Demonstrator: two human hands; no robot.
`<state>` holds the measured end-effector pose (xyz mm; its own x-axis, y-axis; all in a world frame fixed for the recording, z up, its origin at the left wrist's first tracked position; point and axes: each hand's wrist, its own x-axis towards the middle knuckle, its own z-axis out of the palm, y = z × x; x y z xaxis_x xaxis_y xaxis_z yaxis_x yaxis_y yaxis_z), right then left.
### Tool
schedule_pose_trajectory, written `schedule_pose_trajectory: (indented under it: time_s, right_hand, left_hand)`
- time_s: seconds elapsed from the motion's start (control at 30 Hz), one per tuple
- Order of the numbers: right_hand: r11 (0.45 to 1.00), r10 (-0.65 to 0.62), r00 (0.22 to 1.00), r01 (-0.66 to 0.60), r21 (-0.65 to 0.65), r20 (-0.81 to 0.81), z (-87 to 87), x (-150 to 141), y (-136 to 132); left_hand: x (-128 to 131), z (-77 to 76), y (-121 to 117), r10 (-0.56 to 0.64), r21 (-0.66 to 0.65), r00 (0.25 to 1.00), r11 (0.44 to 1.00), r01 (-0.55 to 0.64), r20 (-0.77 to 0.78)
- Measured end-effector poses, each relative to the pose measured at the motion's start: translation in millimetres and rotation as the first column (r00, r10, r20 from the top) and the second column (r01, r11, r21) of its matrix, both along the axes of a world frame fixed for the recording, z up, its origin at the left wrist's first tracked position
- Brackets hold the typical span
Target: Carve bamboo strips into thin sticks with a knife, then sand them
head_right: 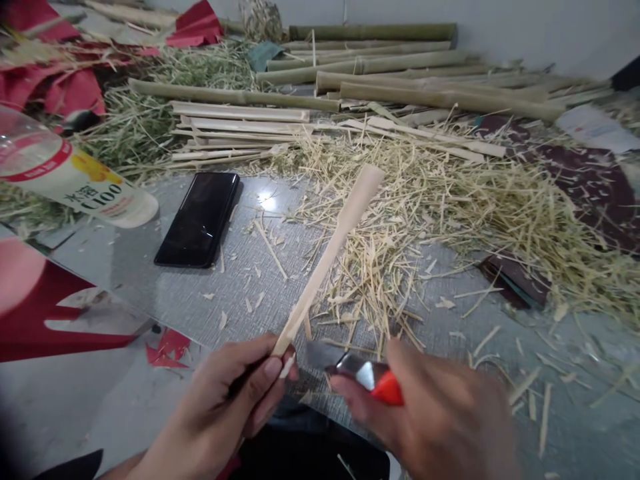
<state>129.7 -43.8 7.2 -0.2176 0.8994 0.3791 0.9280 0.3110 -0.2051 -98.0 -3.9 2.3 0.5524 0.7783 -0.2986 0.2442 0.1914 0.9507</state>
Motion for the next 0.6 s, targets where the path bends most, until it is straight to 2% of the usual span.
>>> schedule_pose_trajectory:
  time_s: [0.1,0.23,0.4,0.47,0.53,0.6]
  right_hand:
    - [0.999,0.042,0.999,-0.042,-0.034,-0.008,-1.6,-24,4]
    - [0.998,0.034,0.999,-0.033,-0.058,0.013,-5.6,-29,10]
    - [1.000,0.022,0.999,-0.022,0.007,0.042,-7.0,-27,9]
    - [1.000,-0.002,0.994,0.002,-0.002,0.105,-5.4,-26,9]
    - [1.000,-0.014,0.987,0.017,-0.021,0.157,-3.7,-20,10]
    - [0.995,-0.089,0.988,0.093,-0.026,0.123,-2.4,-8,12]
  left_hand:
    - [4,-0.2,0,-0.010,0.041,1.000,0.999,0.009,0.025]
    - [5,0.1,-7,-0.019,0.171,1.000,0.985,0.020,-0.009]
    - [7,-0.8,-13,0.063,0.425,0.992,0.905,-0.011,-0.109]
    - [7,-2.8,-12,0.055,0.419,0.993,0.908,-0.007,-0.104]
    - [5,-5.3,-11,0.014,0.357,0.998,0.934,0.007,-0.058]
    - [-1,-7.1,-10,-0.021,0.285,1.000,0.958,0.022,-0.005]
